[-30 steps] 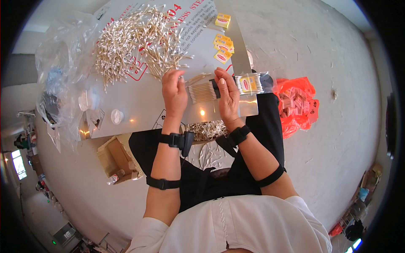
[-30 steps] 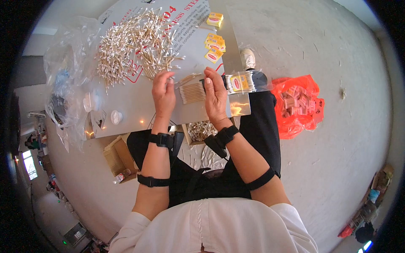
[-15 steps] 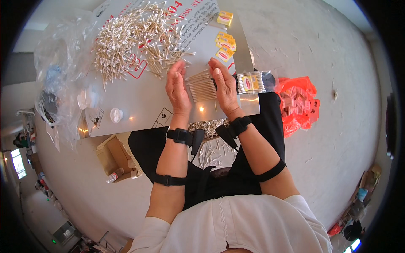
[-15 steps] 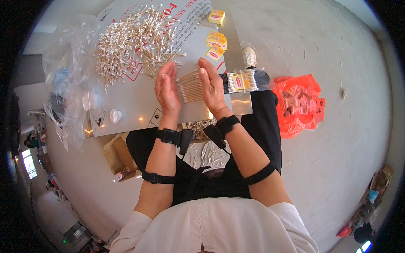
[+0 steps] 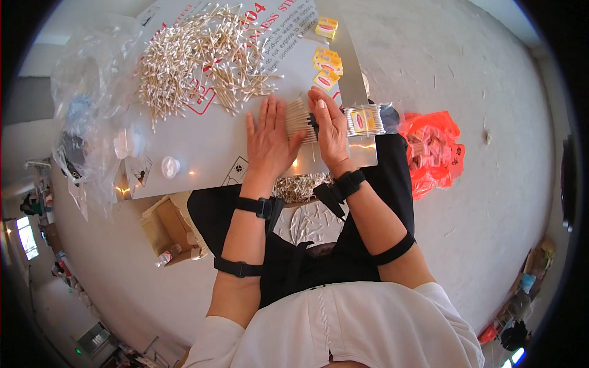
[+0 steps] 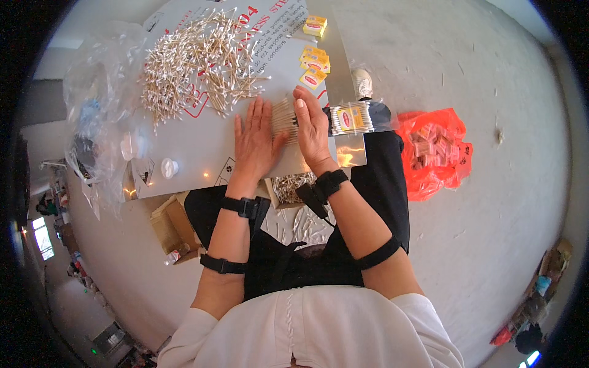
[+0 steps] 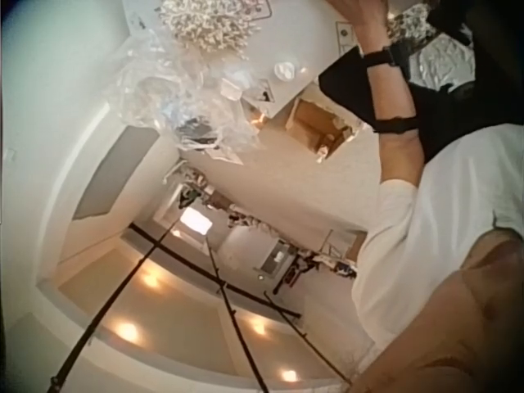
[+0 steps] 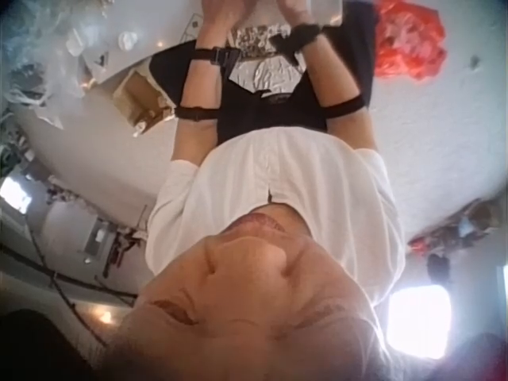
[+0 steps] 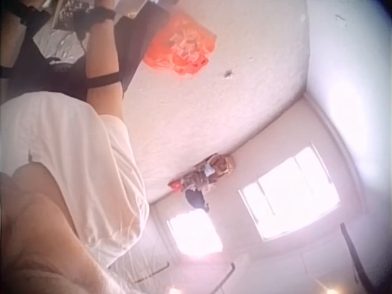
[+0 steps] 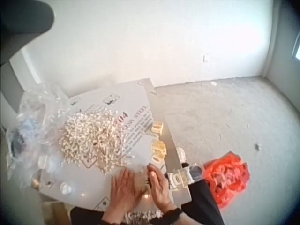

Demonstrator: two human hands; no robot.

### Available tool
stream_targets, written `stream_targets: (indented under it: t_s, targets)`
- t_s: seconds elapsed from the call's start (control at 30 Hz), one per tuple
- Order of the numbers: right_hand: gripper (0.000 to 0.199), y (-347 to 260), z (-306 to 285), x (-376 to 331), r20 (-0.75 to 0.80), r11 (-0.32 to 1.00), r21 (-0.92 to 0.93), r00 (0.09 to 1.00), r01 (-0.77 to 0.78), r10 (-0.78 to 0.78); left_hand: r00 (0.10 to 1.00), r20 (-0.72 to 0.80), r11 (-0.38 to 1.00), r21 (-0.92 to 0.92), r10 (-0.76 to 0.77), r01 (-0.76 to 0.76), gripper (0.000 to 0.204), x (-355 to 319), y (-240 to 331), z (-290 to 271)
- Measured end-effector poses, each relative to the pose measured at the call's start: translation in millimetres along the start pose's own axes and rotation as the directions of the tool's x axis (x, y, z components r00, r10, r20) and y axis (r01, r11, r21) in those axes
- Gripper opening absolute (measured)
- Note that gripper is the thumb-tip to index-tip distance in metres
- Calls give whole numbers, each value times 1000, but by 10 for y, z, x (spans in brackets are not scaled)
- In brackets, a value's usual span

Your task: The recorder is gathering small sticks and placing them into a plastic wrapper, then sealing it with a label.

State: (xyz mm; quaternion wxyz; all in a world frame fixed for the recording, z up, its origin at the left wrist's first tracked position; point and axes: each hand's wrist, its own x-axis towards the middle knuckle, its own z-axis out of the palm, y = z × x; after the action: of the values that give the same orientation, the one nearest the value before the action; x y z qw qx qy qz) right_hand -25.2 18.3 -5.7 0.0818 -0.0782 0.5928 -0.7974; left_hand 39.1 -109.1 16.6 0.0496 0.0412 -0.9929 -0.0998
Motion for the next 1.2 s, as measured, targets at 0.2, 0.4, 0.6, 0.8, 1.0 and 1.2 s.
stream_targets:
  t_s: [0.2, 0.4, 0.6, 0.8, 1.0, 1.2]
  targets:
    - [43, 11, -3, -23, 1, 995, -57, 997, 76, -76, 996, 29, 987, -140, 80, -75, 68, -111, -103, 14]
    - [43, 58, 40, -16, 11, 994, -77, 997, 72, -71, 952, -227, 520, -849, -205, -90, 64, 31, 44, 178]
    - [39, 90, 82, -40, -51, 992, -76, 993, 98, -102, 901, -173, 22, -983, -398, -180, 66, 149, 144, 273]
    - [40, 72, 93, -40, -60, 984, -129, 990, 120, -129, 903, -132, -67, -982, -408, -174, 67, 159, 74, 269]
    - [42, 50, -72, -149, -89, 999, 31, 996, -8, 10, 807, -92, -118, -973, -584, -196, 60, -64, -72, 215]
    - [23, -8, -350, -362, -11, 989, -126, 997, 74, -75, 863, -80, 33, -997, -499, -73, 48, -444, -117, 195]
